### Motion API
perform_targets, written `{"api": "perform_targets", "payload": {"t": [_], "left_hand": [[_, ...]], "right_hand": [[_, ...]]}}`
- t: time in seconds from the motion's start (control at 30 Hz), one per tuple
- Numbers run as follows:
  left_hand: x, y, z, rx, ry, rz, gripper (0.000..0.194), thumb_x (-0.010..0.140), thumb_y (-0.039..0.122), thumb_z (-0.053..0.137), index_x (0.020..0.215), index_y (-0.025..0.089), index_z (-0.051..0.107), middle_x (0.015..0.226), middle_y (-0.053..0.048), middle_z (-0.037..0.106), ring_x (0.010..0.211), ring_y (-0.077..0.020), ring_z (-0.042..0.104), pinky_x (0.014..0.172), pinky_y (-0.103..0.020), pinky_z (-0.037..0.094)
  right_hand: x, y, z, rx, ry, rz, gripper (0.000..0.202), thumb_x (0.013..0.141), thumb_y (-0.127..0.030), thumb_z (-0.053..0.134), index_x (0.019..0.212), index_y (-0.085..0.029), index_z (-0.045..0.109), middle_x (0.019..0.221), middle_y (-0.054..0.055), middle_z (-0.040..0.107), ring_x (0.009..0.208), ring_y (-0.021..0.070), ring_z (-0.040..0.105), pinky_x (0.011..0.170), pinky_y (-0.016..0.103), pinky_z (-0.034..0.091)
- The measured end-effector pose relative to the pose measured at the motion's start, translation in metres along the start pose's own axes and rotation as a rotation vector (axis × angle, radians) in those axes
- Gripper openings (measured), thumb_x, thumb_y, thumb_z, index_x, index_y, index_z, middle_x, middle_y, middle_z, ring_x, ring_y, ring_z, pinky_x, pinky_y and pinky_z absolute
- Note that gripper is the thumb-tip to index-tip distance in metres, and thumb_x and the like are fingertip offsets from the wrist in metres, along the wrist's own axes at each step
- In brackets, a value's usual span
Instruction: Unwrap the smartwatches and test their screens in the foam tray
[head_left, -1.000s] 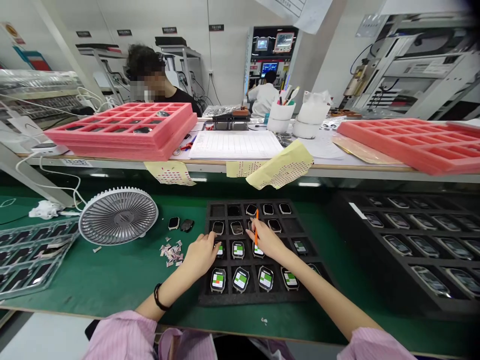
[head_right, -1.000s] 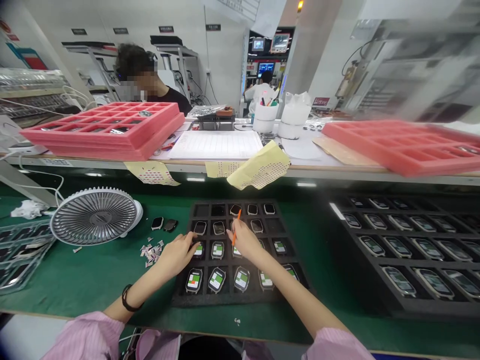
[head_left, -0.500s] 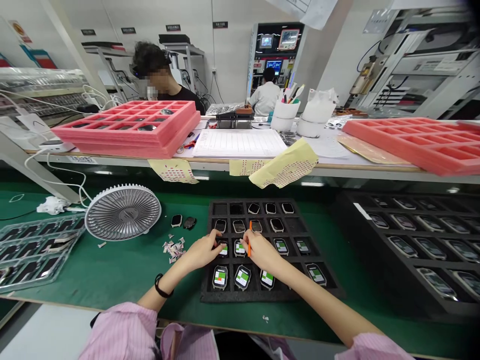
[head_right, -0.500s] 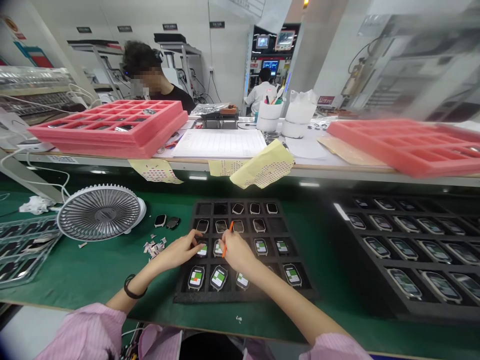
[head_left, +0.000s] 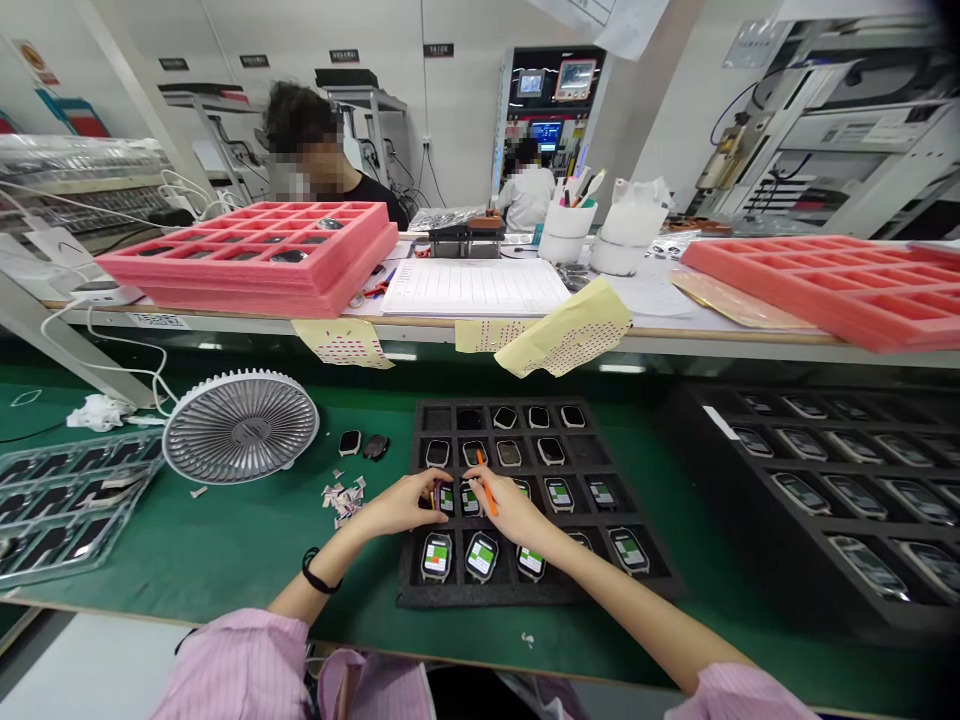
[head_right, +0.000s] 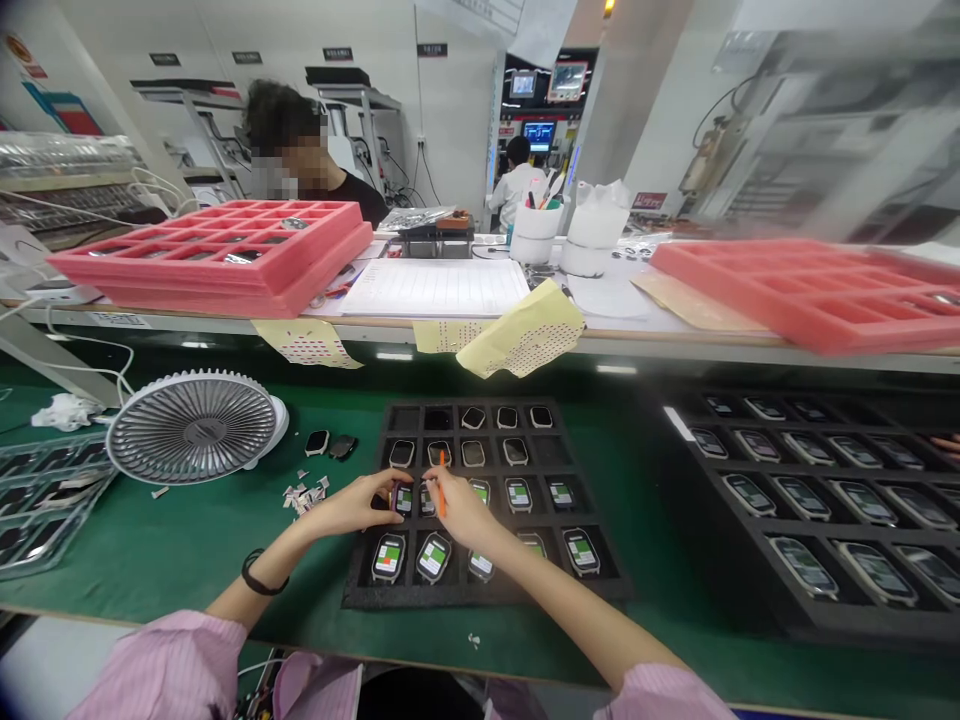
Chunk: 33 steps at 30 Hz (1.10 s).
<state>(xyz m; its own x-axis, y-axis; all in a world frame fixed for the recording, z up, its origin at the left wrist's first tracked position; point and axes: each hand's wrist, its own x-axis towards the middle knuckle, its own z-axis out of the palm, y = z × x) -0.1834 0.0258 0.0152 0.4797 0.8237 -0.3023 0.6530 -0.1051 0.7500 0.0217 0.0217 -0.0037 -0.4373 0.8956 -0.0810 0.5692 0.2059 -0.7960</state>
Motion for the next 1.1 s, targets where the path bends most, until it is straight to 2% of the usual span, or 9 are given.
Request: {"api": "perform_targets", "payload": {"t": [0.13,0.2,0.33,0.4,0.47,0.6,0.77,0.97,1.1], "left_hand": [[0.002,-0.009,0.002,-0.165,-0.052,-0.036,0.057,0.072,0.036,0.066,0.122,0.017,0.048,0.069,0.002,0.052,0.059,-0.0153,0.053,0.045,-0.023,0.043],[0.000,-0.010,0.000,-0.256,-0.057,-0.023,0.057,0.072,0.038,0.066,0.122,0.018,0.047,0.071,0.002,0.052,0.063,-0.0154,0.055,0.046,-0.022,0.045],[-0.003,0.002,-0.013,-0.465,-0.011,0.038,0.059,0.074,0.038,0.067,0.125,0.022,0.043,0.099,-0.006,0.055,0.081,-0.0173,0.060,0.055,-0.023,0.048],[-0.002,0.014,-0.020,-0.557,0.039,0.078,0.060,0.076,0.038,0.066,0.129,0.022,0.041,0.103,-0.007,0.055,0.082,-0.0161,0.058,0.057,-0.023,0.048],[0.002,0.028,-0.025,-0.619,0.101,0.115,0.061,0.077,0.039,0.065,0.130,0.022,0.040,0.101,-0.007,0.055,0.078,-0.0141,0.056,0.055,-0.021,0.045],[0.015,0.056,-0.030,-0.625,0.215,0.200,0.055,0.076,0.042,0.065,0.124,0.022,0.047,0.104,-0.006,0.056,0.070,-0.0107,0.051,0.046,-0.017,0.037],[0.028,0.083,-0.028,-0.582,0.319,0.229,0.044,0.083,0.049,0.056,0.115,0.019,0.056,0.095,-0.004,0.057,0.060,-0.0072,0.045,0.043,-0.016,0.033],[0.042,0.090,-0.021,-0.603,0.325,0.284,0.048,0.082,0.052,0.056,0.116,0.019,0.055,0.095,-0.004,0.056,0.057,-0.0067,0.045,0.041,-0.016,0.033],[0.045,0.088,-0.016,-0.646,0.322,0.263,0.048,0.080,0.052,0.058,0.115,0.019,0.054,0.097,-0.004,0.057,0.057,-0.0062,0.044,0.039,-0.016,0.029]], "right_hand": [[0.001,0.002,0.005,-0.029,0.024,-0.036,0.024,0.095,-0.021,0.035,0.107,-0.016,0.056,0.066,0.001,0.056,0.067,0.0189,0.060,0.065,0.029,0.043],[0.001,0.005,0.003,0.018,0.043,-0.042,0.025,0.095,-0.023,0.036,0.106,-0.016,0.056,0.063,0.000,0.055,0.064,0.0185,0.061,0.062,0.029,0.044],[0.003,0.004,-0.015,0.449,0.071,-0.006,0.029,0.093,-0.038,0.040,0.107,-0.018,0.054,0.070,0.001,0.057,0.056,0.0179,0.064,0.044,0.025,0.045],[0.005,-0.001,-0.032,0.673,0.076,0.019,0.031,0.089,-0.043,0.045,0.108,-0.019,0.053,0.080,0.003,0.059,0.059,0.0181,0.067,0.038,0.023,0.045],[0.006,-0.008,-0.050,0.762,0.093,-0.007,0.033,0.085,-0.043,0.055,0.108,-0.020,0.053,0.085,0.003,0.058,0.063,0.0177,0.068,0.039,0.021,0.046],[0.006,-0.018,-0.079,0.735,0.104,-0.115,0.041,0.076,-0.033,0.070,0.111,-0.023,0.052,0.093,0.003,0.058,0.070,0.0167,0.068,0.041,0.020,0.046],[0.004,-0.016,-0.091,0.672,0.143,-0.174,0.039,0.077,-0.033,0.069,0.111,-0.023,0.053,0.094,0.003,0.058,0.065,0.0138,0.065,0.041,0.020,0.042],[-0.001,-0.010,-0.099,0.613,0.222,-0.124,0.030,0.088,-0.044,0.054,0.105,-0.020,0.059,0.068,-0.001,0.057,0.052,0.0126,0.059,0.039,0.021,0.036],[-0.006,-0.011,-0.104,0.635,0.188,-0.129,0.031,0.089,-0.043,0.053,0.111,-0.021,0.057,0.072,0.000,0.059,0.057,0.0135,0.060,0.042,0.022,0.039]]}}
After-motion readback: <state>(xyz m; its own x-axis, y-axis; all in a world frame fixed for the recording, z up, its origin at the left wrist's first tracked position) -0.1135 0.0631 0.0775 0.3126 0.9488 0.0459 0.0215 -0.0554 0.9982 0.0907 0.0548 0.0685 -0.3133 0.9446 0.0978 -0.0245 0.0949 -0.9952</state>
